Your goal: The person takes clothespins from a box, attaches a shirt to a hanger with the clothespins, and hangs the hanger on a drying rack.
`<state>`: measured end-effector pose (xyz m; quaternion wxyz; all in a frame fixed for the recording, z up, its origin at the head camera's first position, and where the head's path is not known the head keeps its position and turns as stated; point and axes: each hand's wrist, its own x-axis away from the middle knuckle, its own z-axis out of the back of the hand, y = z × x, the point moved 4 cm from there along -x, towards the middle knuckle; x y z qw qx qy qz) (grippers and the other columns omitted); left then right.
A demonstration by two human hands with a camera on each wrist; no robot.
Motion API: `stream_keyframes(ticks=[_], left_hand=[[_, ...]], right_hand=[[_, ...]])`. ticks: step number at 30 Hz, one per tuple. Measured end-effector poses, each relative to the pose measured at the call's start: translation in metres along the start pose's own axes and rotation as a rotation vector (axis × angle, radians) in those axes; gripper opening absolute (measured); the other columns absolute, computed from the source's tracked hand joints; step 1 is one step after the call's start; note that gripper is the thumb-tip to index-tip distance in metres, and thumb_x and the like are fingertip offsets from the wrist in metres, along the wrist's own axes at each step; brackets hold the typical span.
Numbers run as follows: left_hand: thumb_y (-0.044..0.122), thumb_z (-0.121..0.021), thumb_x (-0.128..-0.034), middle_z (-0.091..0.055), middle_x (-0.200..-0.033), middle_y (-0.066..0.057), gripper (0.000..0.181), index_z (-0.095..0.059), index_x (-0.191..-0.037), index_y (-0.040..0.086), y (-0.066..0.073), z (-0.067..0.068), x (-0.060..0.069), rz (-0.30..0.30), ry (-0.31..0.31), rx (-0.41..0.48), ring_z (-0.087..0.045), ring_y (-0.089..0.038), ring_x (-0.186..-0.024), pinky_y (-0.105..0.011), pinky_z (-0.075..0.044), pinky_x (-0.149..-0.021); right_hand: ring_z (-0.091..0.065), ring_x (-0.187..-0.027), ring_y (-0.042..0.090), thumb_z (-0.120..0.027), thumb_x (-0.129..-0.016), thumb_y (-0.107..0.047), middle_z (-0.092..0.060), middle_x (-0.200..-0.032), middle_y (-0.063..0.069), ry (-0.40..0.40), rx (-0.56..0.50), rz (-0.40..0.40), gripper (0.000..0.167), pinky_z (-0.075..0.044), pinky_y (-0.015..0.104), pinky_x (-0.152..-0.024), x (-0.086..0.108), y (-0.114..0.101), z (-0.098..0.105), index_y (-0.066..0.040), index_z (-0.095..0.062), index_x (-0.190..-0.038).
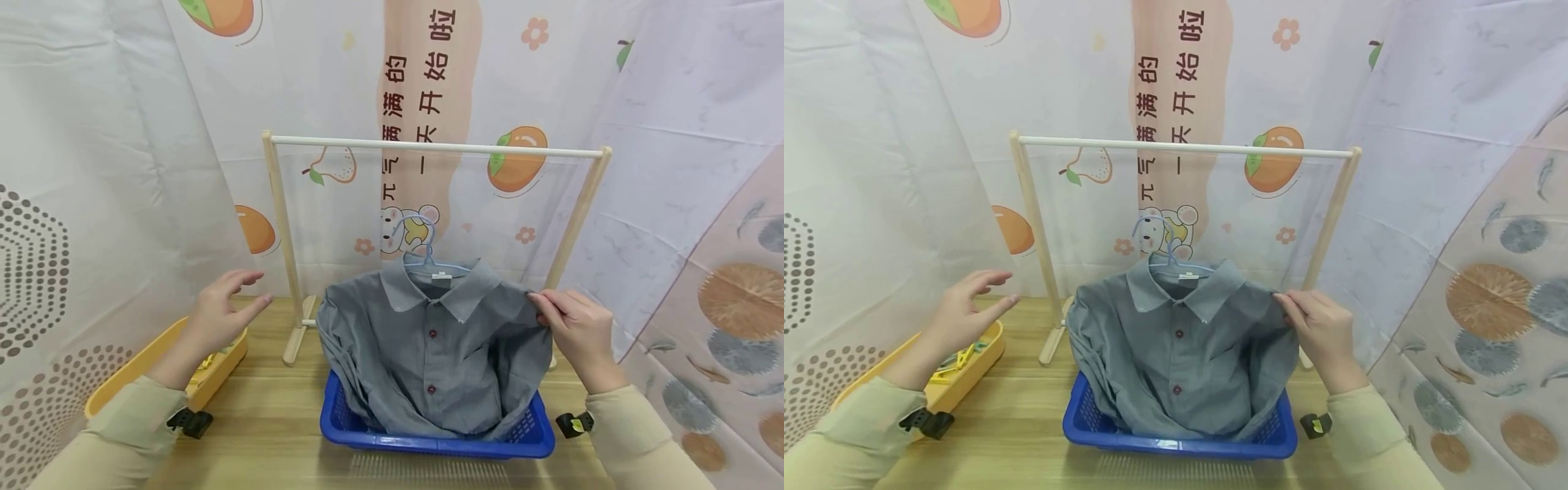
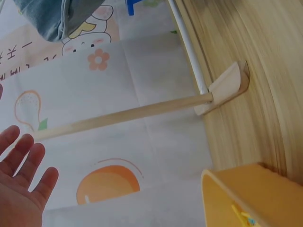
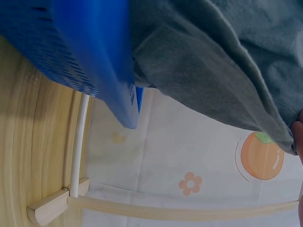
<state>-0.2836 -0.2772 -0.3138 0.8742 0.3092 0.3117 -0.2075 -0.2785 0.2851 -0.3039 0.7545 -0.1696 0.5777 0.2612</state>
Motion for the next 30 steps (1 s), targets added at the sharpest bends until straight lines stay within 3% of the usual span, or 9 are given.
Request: stream_keyframes(ticks=[8, 15, 22, 30], left_hand=[[0.02, -0.076, -0.0935, -0.061, -0.128, -0.023, 0.046, -0.062, -0.131, -0.003, -0.01, 0.012, -0.001, 0.023, 0.002, -0.013, -0.056, -0.043, -0.116, -0.063, -0.045, -0.089], [0.028, -0.072, -0.0972, -0.057, -0.133, -0.023, 0.05, -0.06, -0.134, -0.003, -0.023, 0.02, 0.003, 0.086, -0.054, -0.079, -0.053, -0.044, -0.12, -0.067, -0.044, -0.092], [0.027, -0.072, -0.0976, -0.056, -0.131, -0.027, 0.05, -0.059, -0.134, -0.005, -0.033, 0.029, 0.002, 0.089, -0.057, -0.12, -0.053, -0.047, -0.118, -0.068, -0.044, -0.089], [0.036, -0.068, -0.0993, -0.054, -0.135, -0.029, 0.057, -0.056, -0.137, -0.005, -0.044, 0.038, 0.0, 0.168, -0.111, -0.165, -0.051, -0.052, -0.119, -0.07, -0.043, -0.09]], right_hand=[[-0.061, -0.051, 0.017, -0.07, -0.096, -0.038, -0.066, -0.061, -0.002, 0.02, 0.007, -0.022, 0.033, -0.047, 0.035, -0.053, -0.003, 0.0, -0.001, -0.012, -0.081, -0.079], [-0.062, -0.052, 0.017, -0.073, -0.094, -0.033, -0.067, -0.062, -0.002, 0.029, 0.003, -0.041, 0.028, -0.048, 0.033, -0.054, -0.004, -0.001, -0.003, -0.011, -0.081, -0.079], [-0.062, -0.053, 0.019, -0.082, -0.085, -0.017, -0.066, -0.061, -0.002, 0.053, -0.012, -0.078, 0.009, -0.047, 0.027, -0.059, -0.005, -0.001, -0.003, -0.011, -0.081, -0.079], [-0.062, -0.054, 0.019, -0.084, -0.082, -0.014, -0.066, -0.061, -0.001, 0.066, -0.03, -0.09, 0.006, -0.045, 0.024, -0.06, -0.006, -0.001, -0.004, -0.01, -0.081, -0.078]])
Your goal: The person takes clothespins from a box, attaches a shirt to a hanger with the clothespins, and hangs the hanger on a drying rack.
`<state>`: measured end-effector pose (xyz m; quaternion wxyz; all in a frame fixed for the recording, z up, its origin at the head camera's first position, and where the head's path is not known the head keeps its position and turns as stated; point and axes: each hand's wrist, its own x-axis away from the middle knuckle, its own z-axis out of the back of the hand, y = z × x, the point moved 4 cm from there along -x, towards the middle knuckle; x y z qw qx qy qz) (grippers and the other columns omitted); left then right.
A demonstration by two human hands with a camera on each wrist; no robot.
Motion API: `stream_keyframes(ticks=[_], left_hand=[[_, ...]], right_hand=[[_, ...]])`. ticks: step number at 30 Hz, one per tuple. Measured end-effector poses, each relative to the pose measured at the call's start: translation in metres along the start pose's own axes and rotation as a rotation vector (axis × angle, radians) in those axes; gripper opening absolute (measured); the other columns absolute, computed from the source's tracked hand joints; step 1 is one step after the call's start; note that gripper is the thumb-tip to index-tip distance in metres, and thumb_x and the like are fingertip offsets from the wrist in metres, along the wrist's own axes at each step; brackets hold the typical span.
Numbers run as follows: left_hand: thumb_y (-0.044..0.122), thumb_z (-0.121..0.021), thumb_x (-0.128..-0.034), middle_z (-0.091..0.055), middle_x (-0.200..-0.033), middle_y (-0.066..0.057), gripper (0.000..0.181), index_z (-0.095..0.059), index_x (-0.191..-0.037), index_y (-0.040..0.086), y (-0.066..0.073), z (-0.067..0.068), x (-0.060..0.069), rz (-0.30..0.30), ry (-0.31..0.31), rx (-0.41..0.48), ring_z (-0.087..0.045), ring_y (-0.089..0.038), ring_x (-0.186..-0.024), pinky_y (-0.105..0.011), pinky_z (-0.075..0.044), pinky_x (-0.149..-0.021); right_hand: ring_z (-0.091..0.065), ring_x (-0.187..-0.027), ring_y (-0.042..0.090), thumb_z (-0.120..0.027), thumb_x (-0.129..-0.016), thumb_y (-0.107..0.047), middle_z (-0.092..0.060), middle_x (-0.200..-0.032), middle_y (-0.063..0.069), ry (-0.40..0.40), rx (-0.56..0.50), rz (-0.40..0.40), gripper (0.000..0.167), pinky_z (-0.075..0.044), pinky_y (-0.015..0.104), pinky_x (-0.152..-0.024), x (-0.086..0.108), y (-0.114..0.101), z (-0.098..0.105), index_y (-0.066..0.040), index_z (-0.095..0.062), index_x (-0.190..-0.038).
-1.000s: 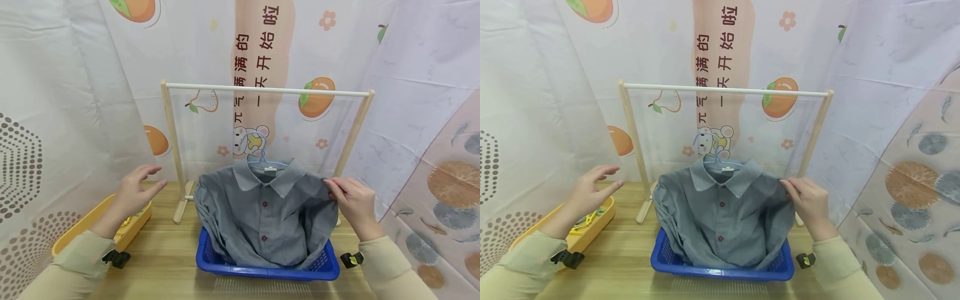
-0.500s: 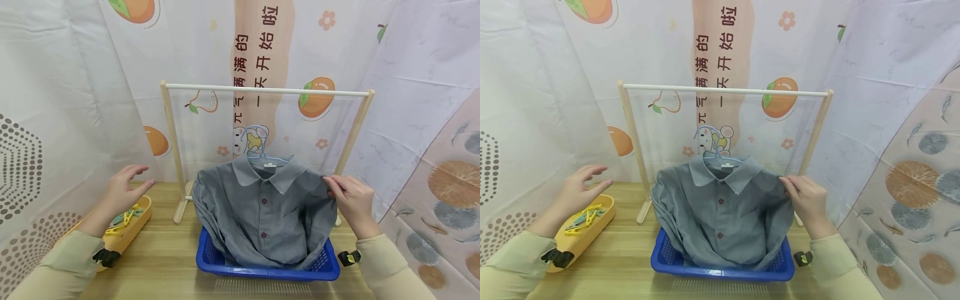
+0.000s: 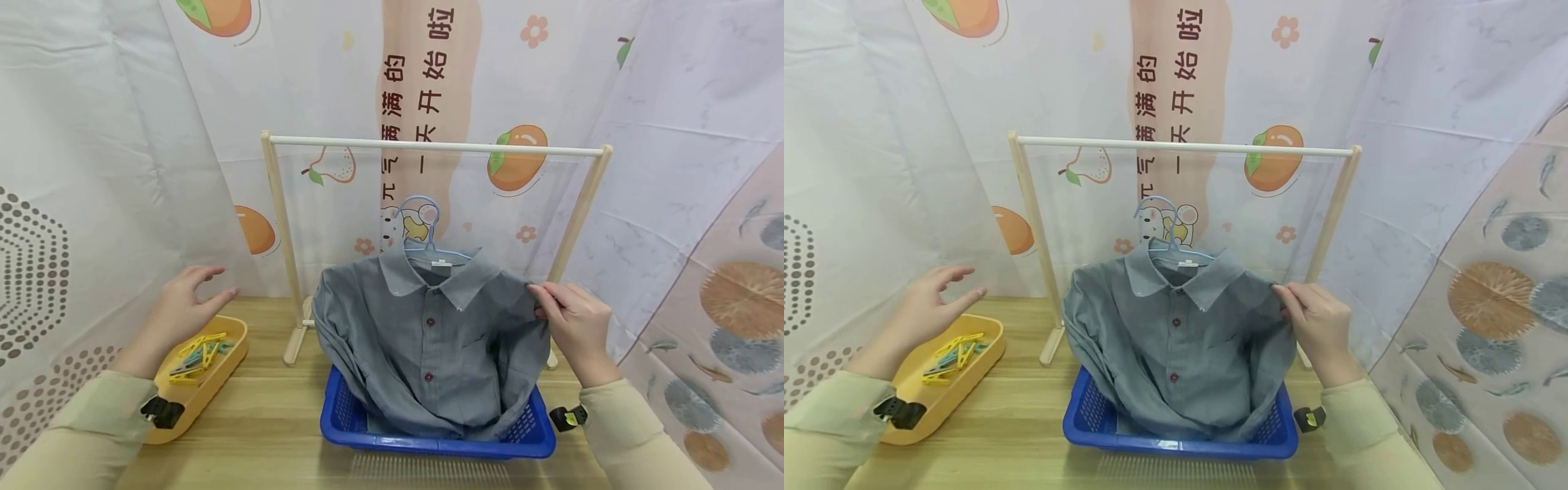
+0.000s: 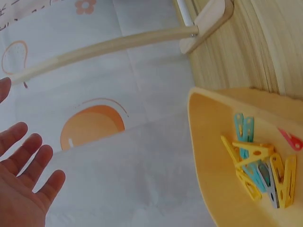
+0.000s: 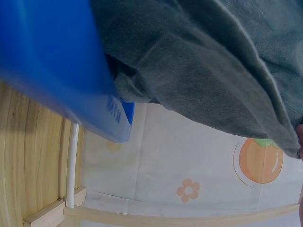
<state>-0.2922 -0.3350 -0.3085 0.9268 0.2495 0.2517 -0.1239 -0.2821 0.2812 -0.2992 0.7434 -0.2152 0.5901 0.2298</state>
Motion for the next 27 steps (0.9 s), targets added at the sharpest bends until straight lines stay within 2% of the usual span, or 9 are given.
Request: stream_keyframes(ticks=[11, 19, 27], left_hand=[[0.048, -0.064, -0.099, -0.047, -0.141, -0.033, 0.067, -0.053, -0.139, -0.005, -0.017, 0.001, -0.003, 0.067, -0.052, -0.081, -0.043, -0.056, -0.126, -0.075, -0.036, -0.095], [0.054, -0.062, -0.0983, -0.043, -0.143, -0.036, 0.074, -0.05, -0.142, -0.005, -0.027, -0.001, -0.006, 0.109, -0.079, -0.113, -0.04, -0.058, -0.127, -0.075, -0.034, -0.096], [0.055, -0.062, -0.0975, -0.042, -0.142, -0.037, 0.078, -0.049, -0.142, -0.007, -0.039, -0.002, -0.005, 0.128, -0.078, -0.138, -0.039, -0.059, -0.127, -0.076, -0.033, -0.096]], right_hand=[[-0.06, -0.054, 0.019, -0.079, -0.089, -0.021, -0.065, -0.061, -0.002, 0.007, -0.002, -0.008, 0.016, -0.046, 0.026, -0.06, -0.002, -0.005, 0.001, -0.01, -0.08, -0.078], [-0.061, -0.055, 0.02, -0.081, -0.088, -0.019, -0.066, -0.063, -0.001, 0.024, -0.022, -0.003, 0.013, -0.047, 0.023, -0.062, -0.002, -0.005, 0.001, -0.01, -0.08, -0.078], [-0.061, -0.055, 0.02, -0.08, -0.089, -0.019, -0.066, -0.063, -0.001, 0.018, -0.012, -0.001, 0.014, -0.048, 0.028, -0.061, -0.002, -0.005, 0.001, -0.009, -0.08, -0.078]])
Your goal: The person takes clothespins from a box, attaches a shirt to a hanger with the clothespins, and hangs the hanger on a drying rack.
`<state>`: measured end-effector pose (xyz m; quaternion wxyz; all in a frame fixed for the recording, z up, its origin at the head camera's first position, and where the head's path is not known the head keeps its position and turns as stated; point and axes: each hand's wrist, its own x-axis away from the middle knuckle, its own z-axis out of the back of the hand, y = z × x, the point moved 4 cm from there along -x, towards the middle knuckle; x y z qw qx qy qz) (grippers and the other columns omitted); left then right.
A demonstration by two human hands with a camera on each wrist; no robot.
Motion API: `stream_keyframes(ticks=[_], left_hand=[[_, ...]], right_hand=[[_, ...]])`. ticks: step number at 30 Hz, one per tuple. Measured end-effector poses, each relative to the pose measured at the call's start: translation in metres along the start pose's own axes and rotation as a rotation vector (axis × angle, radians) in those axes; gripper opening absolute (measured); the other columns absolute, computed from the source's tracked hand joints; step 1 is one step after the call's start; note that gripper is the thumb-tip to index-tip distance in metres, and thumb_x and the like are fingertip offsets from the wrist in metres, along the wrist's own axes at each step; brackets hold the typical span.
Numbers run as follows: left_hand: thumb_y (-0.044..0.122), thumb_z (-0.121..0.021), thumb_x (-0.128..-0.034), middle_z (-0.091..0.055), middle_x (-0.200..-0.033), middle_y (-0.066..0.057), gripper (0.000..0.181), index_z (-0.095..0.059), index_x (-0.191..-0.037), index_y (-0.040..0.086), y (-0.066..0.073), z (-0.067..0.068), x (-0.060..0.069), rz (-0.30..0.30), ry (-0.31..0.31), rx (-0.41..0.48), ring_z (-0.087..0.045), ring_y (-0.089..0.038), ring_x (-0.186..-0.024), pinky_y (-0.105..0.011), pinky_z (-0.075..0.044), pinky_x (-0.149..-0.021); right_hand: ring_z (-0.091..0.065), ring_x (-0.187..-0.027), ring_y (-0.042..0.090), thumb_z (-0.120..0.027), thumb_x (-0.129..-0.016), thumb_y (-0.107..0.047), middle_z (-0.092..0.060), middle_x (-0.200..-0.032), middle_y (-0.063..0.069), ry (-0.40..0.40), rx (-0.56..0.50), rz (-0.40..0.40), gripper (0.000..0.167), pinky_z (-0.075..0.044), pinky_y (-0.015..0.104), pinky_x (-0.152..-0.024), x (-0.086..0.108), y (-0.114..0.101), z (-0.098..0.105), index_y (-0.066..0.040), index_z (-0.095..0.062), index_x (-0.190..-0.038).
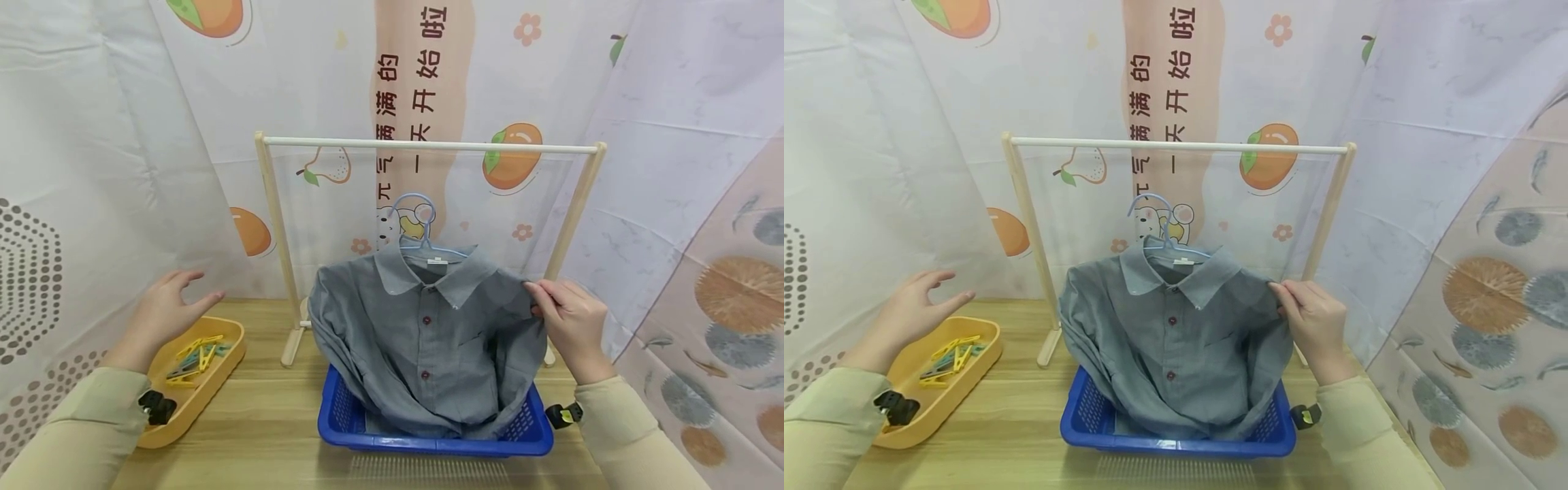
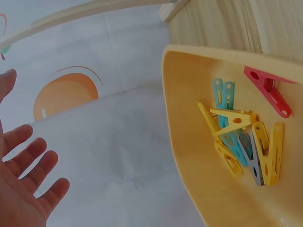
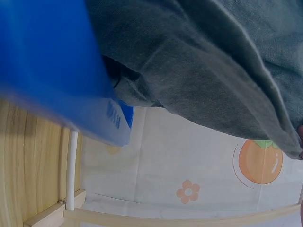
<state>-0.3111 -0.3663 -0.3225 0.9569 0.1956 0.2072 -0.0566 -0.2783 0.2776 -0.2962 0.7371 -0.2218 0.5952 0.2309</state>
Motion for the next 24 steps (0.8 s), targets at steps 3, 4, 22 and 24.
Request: stream_keyframes(ticks=[3, 4, 22, 24], left_hand=[[0.057, -0.061, -0.0973, -0.041, -0.143, -0.038, 0.08, -0.048, -0.143, -0.007, -0.003, 0.0, 0.0, 0.011, -0.007, -0.001, -0.038, -0.06, -0.127, -0.077, -0.033, -0.096], [0.056, -0.061, -0.0975, -0.04, -0.143, -0.038, 0.08, -0.048, -0.144, -0.007, -0.003, -0.001, 0.0, 0.012, -0.011, -0.002, -0.038, -0.061, -0.127, -0.077, -0.033, -0.095], [0.059, -0.061, -0.0964, -0.036, -0.141, -0.044, 0.088, -0.042, -0.145, -0.011, -0.028, -0.02, 0.0, 0.063, -0.095, 0.003, -0.038, -0.064, -0.123, -0.077, -0.035, -0.093], [0.06, -0.061, -0.0963, -0.035, -0.141, -0.044, 0.089, -0.041, -0.145, -0.012, -0.03, -0.023, 0.0, 0.067, -0.111, 0.015, -0.037, -0.064, -0.123, -0.078, -0.035, -0.093]], right_hand=[[-0.061, -0.054, 0.019, -0.08, -0.089, -0.02, -0.065, -0.062, -0.001, 0.006, 0.001, 0.007, 0.015, -0.048, 0.028, -0.059, 0.0, 0.0, 0.0, -0.009, -0.08, -0.078], [-0.06, -0.053, 0.019, -0.08, -0.089, -0.02, -0.065, -0.061, -0.001, 0.008, 0.002, 0.011, 0.016, -0.048, 0.028, -0.058, 0.0, 0.0, 0.0, -0.01, -0.08, -0.077], [-0.057, -0.05, 0.016, -0.079, -0.091, -0.023, -0.062, -0.059, -0.003, 0.002, -0.002, 0.023, 0.019, -0.046, 0.027, -0.053, 0.001, 0.001, -0.001, -0.011, -0.079, -0.076], [-0.058, -0.05, 0.016, -0.079, -0.09, -0.022, -0.063, -0.059, -0.003, 0.006, -0.002, 0.022, 0.018, -0.046, 0.027, -0.052, 0.001, 0.001, -0.001, -0.011, -0.08, -0.076]])
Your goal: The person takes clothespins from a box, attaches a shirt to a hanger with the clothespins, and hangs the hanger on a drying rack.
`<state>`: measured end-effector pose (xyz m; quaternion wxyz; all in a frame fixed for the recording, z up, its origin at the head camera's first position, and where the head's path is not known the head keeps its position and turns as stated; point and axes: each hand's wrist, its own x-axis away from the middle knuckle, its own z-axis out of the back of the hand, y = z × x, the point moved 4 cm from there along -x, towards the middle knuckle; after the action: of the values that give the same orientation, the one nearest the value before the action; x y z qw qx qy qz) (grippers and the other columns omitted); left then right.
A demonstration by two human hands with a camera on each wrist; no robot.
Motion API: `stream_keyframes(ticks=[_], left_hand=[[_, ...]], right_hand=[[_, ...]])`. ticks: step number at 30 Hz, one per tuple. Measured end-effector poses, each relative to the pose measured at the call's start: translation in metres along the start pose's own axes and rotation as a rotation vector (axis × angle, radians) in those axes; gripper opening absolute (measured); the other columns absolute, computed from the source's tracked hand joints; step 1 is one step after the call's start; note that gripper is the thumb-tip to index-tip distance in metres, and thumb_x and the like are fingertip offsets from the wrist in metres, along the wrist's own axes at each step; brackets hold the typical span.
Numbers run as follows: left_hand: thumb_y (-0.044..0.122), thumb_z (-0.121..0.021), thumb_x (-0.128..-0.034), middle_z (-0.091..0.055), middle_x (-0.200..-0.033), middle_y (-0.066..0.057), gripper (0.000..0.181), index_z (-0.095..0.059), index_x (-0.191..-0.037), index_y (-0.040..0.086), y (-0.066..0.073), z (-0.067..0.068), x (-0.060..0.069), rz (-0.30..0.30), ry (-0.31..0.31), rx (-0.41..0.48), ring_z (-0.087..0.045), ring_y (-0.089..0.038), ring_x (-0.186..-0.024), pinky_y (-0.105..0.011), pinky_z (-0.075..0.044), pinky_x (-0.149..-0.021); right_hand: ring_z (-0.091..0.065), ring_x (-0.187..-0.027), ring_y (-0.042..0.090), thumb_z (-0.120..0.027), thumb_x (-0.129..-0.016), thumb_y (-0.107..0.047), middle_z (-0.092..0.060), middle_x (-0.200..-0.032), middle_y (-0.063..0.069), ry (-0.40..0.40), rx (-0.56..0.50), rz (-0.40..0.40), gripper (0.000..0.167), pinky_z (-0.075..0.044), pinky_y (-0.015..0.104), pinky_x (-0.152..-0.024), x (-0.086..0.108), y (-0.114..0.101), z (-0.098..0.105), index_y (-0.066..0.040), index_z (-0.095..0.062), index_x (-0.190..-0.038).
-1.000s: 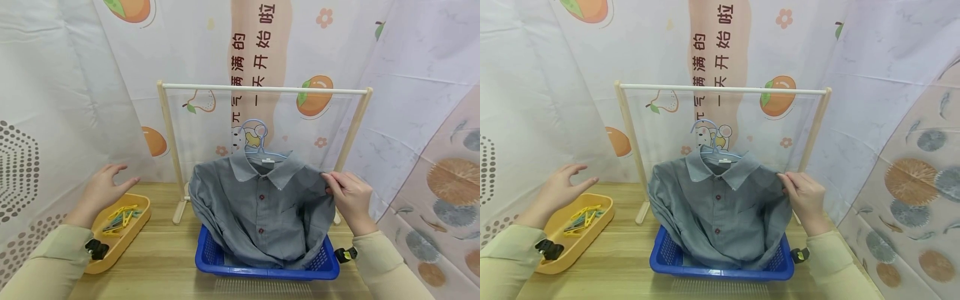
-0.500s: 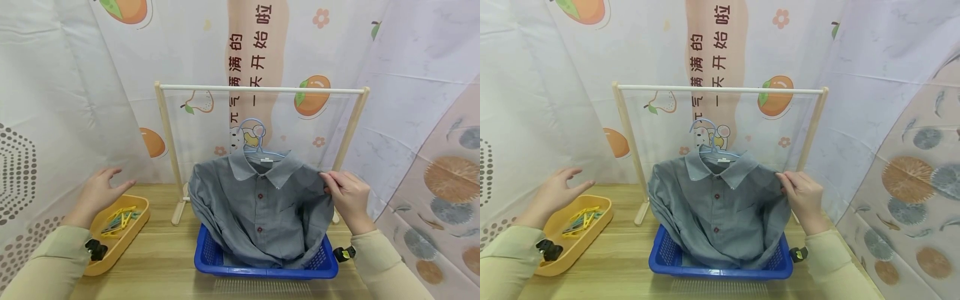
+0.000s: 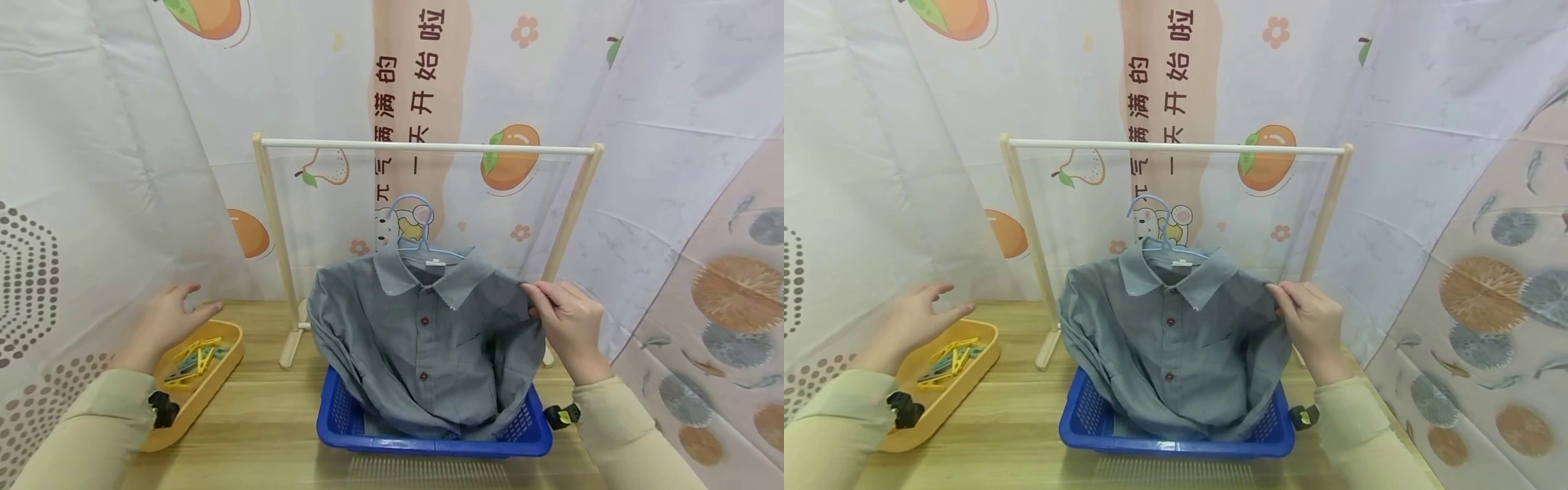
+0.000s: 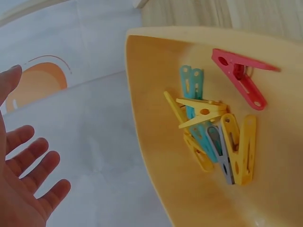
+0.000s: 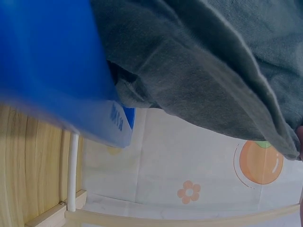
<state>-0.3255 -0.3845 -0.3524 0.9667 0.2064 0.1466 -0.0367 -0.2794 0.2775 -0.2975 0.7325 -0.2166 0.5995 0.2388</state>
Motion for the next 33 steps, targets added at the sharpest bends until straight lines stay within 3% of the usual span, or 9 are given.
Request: stream_keyframes(ticks=[14, 23, 33], left_hand=[[0.063, -0.059, -0.0958, -0.033, -0.142, -0.045, 0.092, -0.041, -0.144, -0.013, -0.009, -0.015, -0.003, 0.025, -0.055, -0.031, -0.034, -0.065, -0.125, -0.078, -0.033, -0.096], [0.068, -0.059, -0.0927, -0.033, -0.142, -0.046, 0.099, -0.04, -0.144, -0.015, -0.018, -0.021, -0.007, 0.052, -0.14, -0.059, -0.035, -0.065, -0.124, -0.077, -0.035, -0.095], [0.052, -0.072, -0.092, -0.043, -0.133, -0.047, 0.089, -0.045, -0.135, -0.022, -0.039, -0.026, -0.008, 0.041, -0.201, -0.077, -0.044, -0.064, -0.116, -0.072, -0.043, -0.091]], right_hand=[[-0.058, -0.05, 0.017, -0.079, -0.09, -0.022, -0.063, -0.059, -0.003, 0.007, 0.008, 0.0, 0.018, -0.047, 0.028, -0.054, 0.001, 0.002, 0.0, -0.011, -0.079, -0.076], [-0.06, -0.052, 0.018, -0.078, -0.091, -0.023, -0.065, -0.061, -0.002, -0.003, 0.009, -0.015, 0.019, -0.048, 0.027, -0.056, 0.001, 0.002, 0.0, -0.01, -0.08, -0.078], [-0.061, -0.052, 0.019, -0.079, -0.09, -0.025, -0.066, -0.061, -0.001, 0.002, -0.002, -0.018, 0.019, -0.047, 0.023, -0.059, 0.002, 0.005, -0.003, -0.01, -0.081, -0.079]])
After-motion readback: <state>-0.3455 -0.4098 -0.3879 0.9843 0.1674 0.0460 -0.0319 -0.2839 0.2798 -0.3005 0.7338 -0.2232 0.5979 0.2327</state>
